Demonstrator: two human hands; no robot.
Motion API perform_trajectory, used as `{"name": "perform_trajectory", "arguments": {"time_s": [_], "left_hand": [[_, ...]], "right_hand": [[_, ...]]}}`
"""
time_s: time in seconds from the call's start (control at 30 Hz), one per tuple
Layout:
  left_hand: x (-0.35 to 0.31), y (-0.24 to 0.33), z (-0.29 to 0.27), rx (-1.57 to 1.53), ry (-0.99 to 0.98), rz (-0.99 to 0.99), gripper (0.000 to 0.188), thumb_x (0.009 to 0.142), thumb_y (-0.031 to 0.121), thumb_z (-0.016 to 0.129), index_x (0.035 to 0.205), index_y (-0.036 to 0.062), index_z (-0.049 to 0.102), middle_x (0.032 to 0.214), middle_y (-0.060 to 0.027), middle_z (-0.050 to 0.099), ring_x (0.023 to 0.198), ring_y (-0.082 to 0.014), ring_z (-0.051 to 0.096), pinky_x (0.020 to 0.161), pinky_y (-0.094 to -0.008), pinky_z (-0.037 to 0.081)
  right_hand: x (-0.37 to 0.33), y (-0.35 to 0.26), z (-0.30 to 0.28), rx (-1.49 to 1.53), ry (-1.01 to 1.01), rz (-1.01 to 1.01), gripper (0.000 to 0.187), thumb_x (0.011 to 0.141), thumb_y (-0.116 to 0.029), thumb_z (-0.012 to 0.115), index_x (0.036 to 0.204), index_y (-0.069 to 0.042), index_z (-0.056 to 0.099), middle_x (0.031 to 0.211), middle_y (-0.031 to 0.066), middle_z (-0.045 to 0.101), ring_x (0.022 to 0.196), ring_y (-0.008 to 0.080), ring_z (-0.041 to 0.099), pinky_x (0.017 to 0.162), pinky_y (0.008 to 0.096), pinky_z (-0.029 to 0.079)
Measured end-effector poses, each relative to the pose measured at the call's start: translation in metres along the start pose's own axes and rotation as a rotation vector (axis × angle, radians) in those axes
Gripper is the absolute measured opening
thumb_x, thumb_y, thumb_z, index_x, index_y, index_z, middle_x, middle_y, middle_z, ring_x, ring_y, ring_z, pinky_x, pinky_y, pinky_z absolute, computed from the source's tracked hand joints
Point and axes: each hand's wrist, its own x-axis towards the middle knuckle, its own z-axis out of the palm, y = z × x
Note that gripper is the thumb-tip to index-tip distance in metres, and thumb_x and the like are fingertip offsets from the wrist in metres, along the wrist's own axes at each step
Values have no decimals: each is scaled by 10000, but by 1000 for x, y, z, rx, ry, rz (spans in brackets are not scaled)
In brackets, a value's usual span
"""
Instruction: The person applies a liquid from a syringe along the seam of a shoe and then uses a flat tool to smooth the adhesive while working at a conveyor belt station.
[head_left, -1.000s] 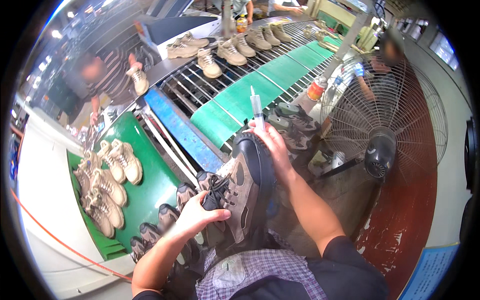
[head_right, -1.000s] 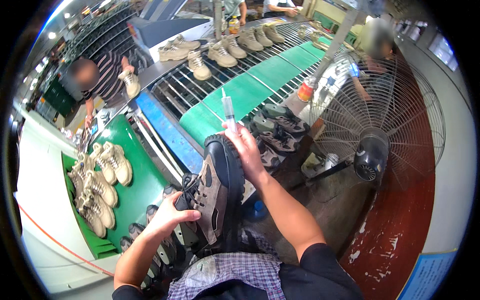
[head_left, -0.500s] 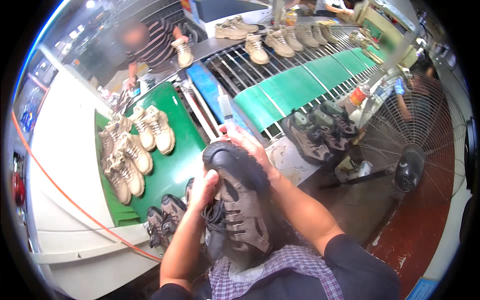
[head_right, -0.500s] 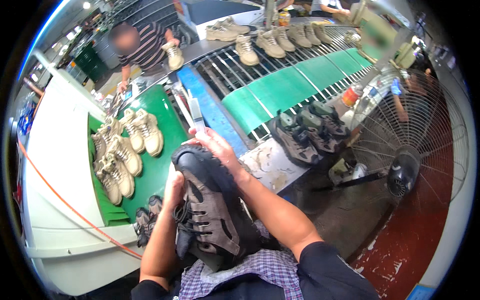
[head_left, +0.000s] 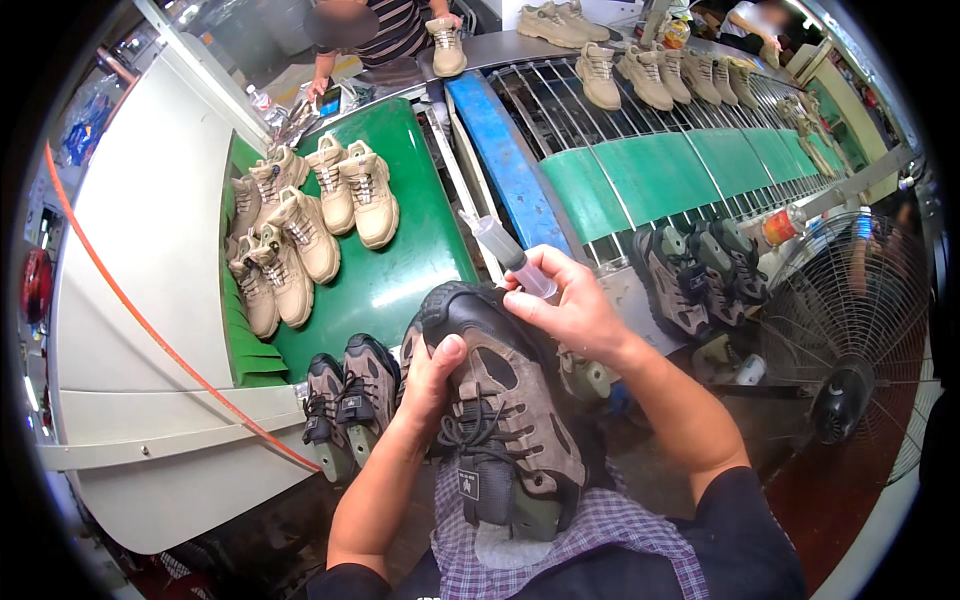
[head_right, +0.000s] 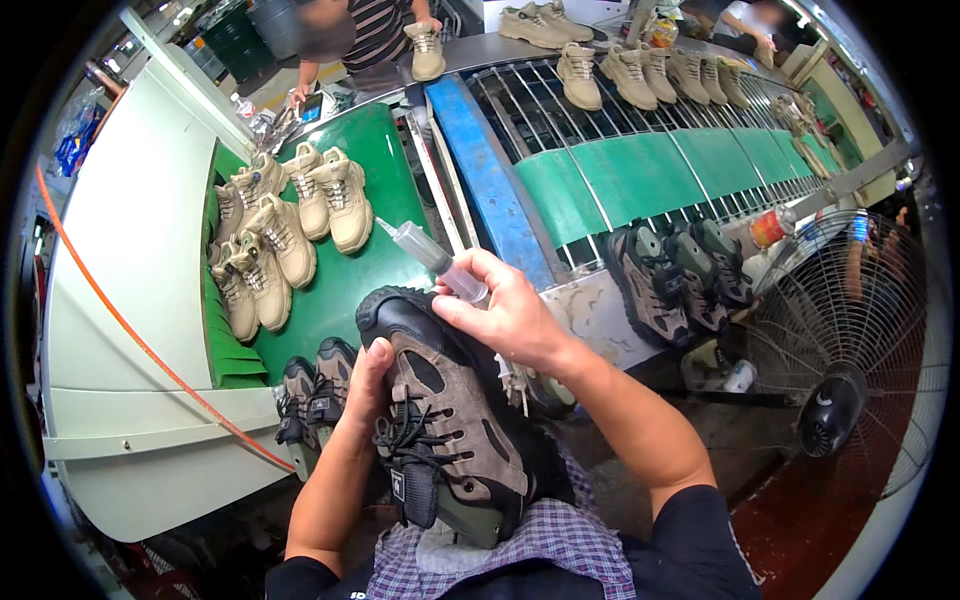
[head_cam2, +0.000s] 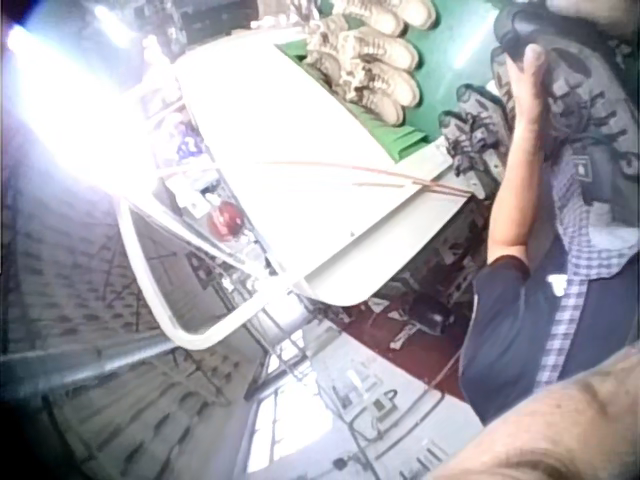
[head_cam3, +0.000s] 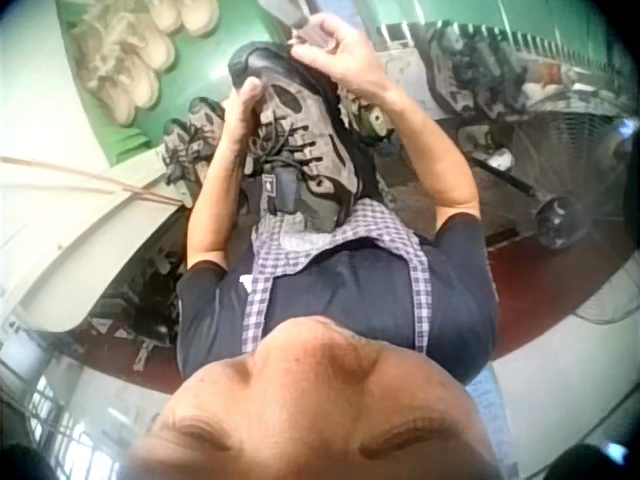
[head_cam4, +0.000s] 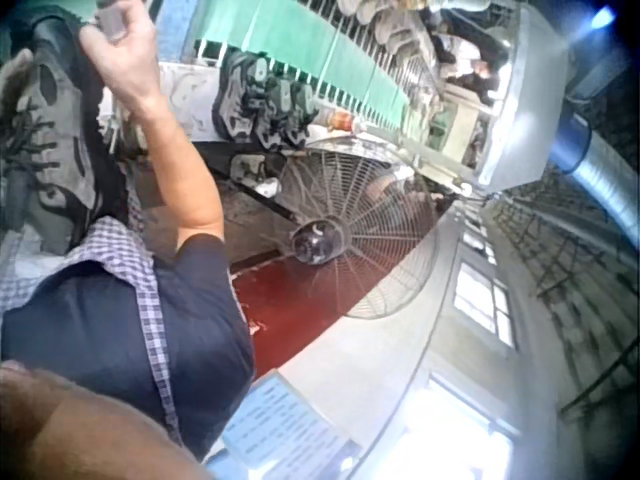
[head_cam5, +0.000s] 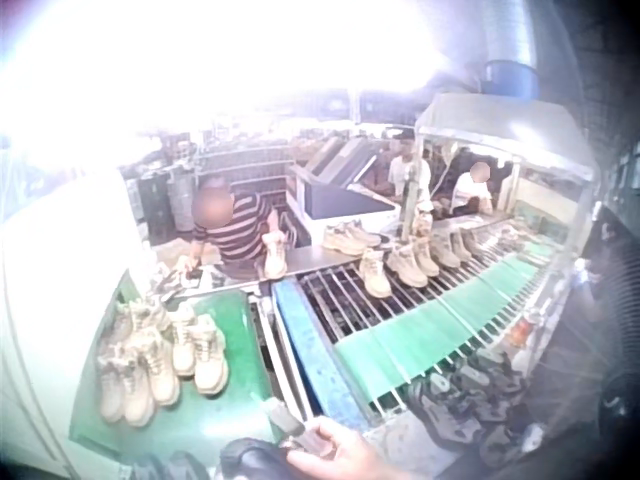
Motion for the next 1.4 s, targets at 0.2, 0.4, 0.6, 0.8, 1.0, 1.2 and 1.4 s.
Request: {"name": "perform_trajectory", "arguments": {"time_s": [0.2,0.4,0.6,0.8,1.0,1.2,1.4], "left_hand": [[18,33,23,60,-71,24,695,849,467,753,1318,-3,546,1202,-107,633,1084,-197,611,955,-346,493],[28,59,42,219,-193,25,684,821,413,773,1319,3,546,1192,-73,632,1071,-162,593,970,-321,467],[34,42,48,223,-243,-4,716,808,433,776,1328,4,536,1197,-75,627,1090,-161,584,975,-322,463],[35,30,45,241,-237,-16,791,770,474,793,1344,2,521,1203,-77,621,1087,-163,587,977,-321,461],[40,45,45,150,-254,24,842,741,481,815,1357,-4,509,1220,-94,616,1093,-185,611,976,-335,488],[39,64,50,81,-263,38,790,782,469,784,1345,-15,515,1206,-114,635,1074,-187,630,953,-341,518],[18,62,41,-72,-177,-72,714,887,513,688,1354,-2,522,1225,-127,656,1056,-209,670,921,-362,559]], "right_hand": [[3,-32,-21,-218,36,-42,353,866,-259,777,1047,-24,585,925,40,656,829,117,620,732,296,529],[-2,-50,-43,-242,34,10,431,827,-245,779,1104,-14,544,917,67,676,793,165,669,730,331,547],[-18,-48,-48,-291,104,62,441,804,-229,756,1119,-7,540,912,96,681,792,204,683,743,349,546],[-26,-46,-53,-282,101,31,414,807,-220,746,1100,-8,543,896,97,686,797,215,690,755,360,544],[-18,-55,-57,-324,59,-48,450,854,-290,773,1115,-5,543,924,102,689,851,209,692,785,363,538],[-13,-61,-45,-324,122,-69,479,875,-321,749,1161,-3,533,910,109,692,850,244,695,788,385,531],[-1,-81,-29,-465,136,-22,391,875,-284,677,1127,-17,545,843,177,693,816,359,695,763,447,525]]}}
